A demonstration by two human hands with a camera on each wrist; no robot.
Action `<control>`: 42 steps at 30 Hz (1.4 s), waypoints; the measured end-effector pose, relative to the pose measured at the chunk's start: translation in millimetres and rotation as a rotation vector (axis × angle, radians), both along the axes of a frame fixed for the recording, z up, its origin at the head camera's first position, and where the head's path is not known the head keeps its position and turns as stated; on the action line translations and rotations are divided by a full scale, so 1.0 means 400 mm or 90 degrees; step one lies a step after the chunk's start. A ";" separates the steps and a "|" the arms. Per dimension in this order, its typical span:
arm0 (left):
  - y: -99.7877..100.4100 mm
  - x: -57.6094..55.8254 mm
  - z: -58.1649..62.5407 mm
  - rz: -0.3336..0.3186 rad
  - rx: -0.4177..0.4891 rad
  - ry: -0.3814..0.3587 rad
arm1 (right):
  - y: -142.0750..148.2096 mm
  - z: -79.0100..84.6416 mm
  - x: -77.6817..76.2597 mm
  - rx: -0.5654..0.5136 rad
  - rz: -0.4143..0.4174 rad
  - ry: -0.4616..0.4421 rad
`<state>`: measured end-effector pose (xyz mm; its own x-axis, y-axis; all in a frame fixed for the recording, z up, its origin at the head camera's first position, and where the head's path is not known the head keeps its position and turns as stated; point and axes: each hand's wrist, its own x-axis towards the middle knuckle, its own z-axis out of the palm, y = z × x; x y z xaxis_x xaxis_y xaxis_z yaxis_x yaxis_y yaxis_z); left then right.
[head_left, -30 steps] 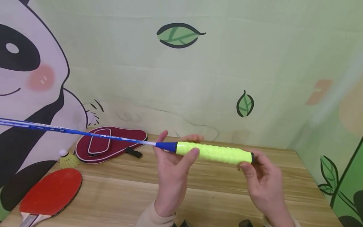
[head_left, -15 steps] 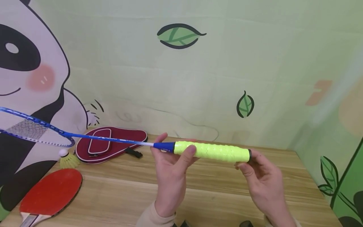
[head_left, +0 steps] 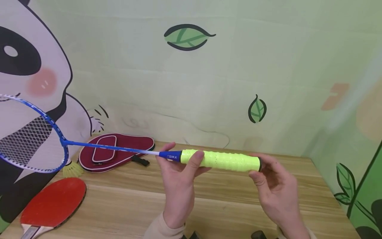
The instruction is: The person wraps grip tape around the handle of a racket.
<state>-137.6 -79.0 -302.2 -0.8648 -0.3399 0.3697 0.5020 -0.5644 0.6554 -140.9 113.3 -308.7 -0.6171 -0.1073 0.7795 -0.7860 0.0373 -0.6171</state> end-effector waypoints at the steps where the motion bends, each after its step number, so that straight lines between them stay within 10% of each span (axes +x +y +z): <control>1: 0.000 0.000 0.000 0.003 -0.001 0.000 | -0.001 0.000 -0.001 0.000 0.000 0.004; 11: 0.000 0.003 0.000 -0.011 -0.012 -0.008 | -0.010 -0.008 -0.011 -0.026 0.020 0.090; 19: -0.001 0.011 0.000 -0.091 -0.006 0.108 | 0.000 -0.008 -0.010 -0.003 -0.015 0.047; 42: 0.004 0.009 -0.005 -0.008 -0.035 0.036 | -0.011 -0.003 -0.024 -0.020 0.020 0.176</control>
